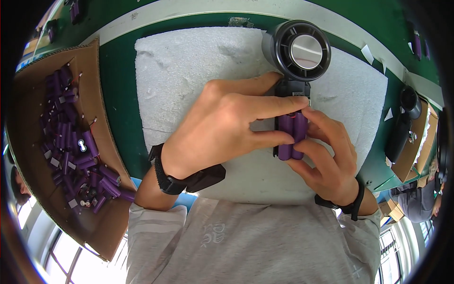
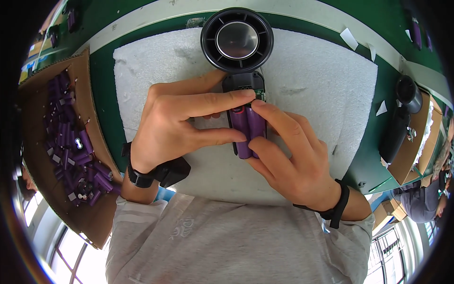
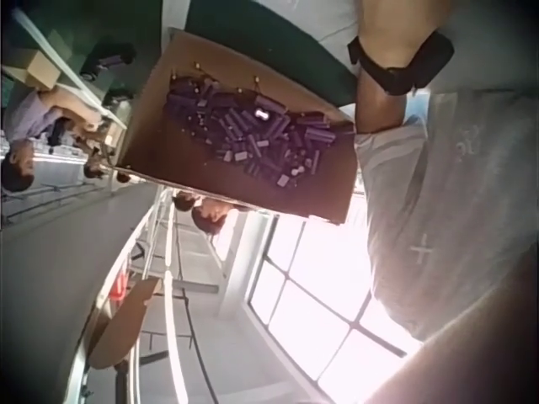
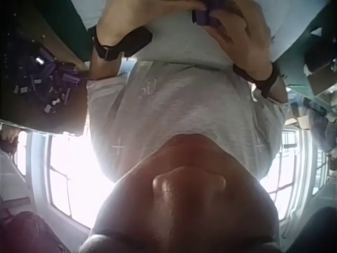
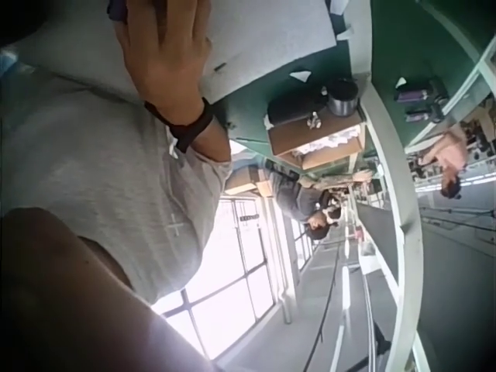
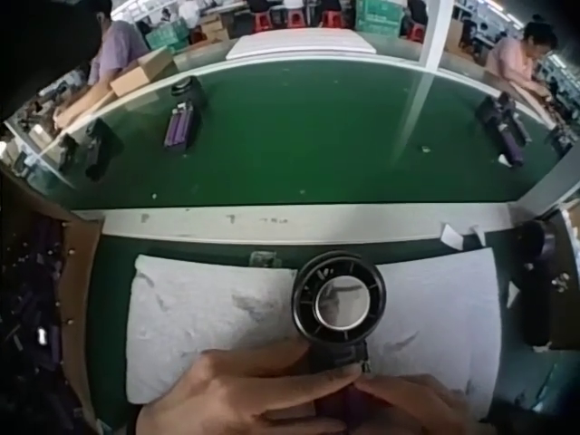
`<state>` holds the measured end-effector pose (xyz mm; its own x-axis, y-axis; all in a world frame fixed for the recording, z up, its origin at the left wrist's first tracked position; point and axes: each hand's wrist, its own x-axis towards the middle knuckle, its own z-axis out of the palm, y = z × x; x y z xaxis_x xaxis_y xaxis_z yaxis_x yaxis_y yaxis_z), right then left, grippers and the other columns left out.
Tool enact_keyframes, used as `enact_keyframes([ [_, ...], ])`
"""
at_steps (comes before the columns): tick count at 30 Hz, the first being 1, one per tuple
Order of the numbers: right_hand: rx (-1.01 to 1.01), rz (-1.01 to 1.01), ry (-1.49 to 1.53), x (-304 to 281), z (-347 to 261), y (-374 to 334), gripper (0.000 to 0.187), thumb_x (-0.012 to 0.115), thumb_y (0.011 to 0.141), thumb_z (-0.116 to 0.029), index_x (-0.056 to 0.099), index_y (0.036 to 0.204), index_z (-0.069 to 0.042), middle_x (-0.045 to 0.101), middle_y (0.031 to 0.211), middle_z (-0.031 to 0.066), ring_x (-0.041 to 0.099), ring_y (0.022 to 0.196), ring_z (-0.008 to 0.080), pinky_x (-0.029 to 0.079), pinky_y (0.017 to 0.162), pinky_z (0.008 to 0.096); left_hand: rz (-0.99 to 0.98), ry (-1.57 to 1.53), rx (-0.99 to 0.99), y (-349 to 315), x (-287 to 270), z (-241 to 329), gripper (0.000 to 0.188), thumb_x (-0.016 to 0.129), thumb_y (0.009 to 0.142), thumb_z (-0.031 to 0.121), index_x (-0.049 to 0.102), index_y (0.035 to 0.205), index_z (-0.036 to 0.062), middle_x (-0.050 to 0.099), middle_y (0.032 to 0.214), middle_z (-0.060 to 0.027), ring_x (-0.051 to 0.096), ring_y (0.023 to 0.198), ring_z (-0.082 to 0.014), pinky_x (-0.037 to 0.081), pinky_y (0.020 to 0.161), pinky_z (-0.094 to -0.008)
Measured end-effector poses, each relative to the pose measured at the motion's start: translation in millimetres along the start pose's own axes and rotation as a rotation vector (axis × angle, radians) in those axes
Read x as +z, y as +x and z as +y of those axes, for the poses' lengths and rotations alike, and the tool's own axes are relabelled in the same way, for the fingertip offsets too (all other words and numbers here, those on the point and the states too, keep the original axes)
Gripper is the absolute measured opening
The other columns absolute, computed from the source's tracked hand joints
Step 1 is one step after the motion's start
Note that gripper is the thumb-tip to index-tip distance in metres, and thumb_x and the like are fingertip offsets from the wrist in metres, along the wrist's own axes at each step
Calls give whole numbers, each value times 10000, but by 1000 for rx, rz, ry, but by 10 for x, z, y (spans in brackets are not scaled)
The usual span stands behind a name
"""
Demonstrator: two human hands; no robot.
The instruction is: Assembling a portable electronic device by connecting internal wiring and inserting rechargeable batteries.
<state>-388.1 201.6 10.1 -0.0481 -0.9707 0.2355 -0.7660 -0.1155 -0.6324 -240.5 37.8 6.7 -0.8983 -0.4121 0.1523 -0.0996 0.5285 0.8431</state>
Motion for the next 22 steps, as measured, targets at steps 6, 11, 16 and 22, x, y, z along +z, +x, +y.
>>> enact_keyframes([
  [6, 62, -17, 3, 15, -10, 26, 409, 856, 559, -49, 620, 892, -25, 547, 1208, 179, 653, 918, 286, 597, 710, 331, -4, -28, -9, 5, 29, -2, 555, 865, 551, 68, 728, 1087, 104, 691, 1043, -152, 701, 747, -222, 586, 632, -263],
  [11, 157, -39, 0, -3, -42, 71, 510, 862, 565, -66, 620, 1013, -34, 535, 1185, 143, 644, 951, 275, 599, 708, 323, 31, -88, -35, -13, 71, -5, 549, 859, 552, 41, 729, 1083, 99, 691, 1058, -165, 702, 747, -220, 573, 636, -267],
  [16, 138, -29, 12, 1, -28, 90, 645, 870, 561, -88, 616, 1153, -40, 531, 1198, 124, 637, 975, 262, 588, 699, 319, 24, -92, -63, 16, 37, -4, 540, 860, 555, 37, 732, 1076, 100, 694, 1063, -176, 686, 706, -193, 541, 600, -261],
  [22, 34, -54, -122, -5, -25, 29, 739, 873, 563, -101, 604, 1251, -70, 509, 1259, 107, 632, 1001, 253, 589, 710, 311, -8, -106, -98, 16, -4, 2, 527, 859, 570, 33, 732, 1076, 103, 705, 1046, -166, 660, 666, -166, 510, 575, -254],
])
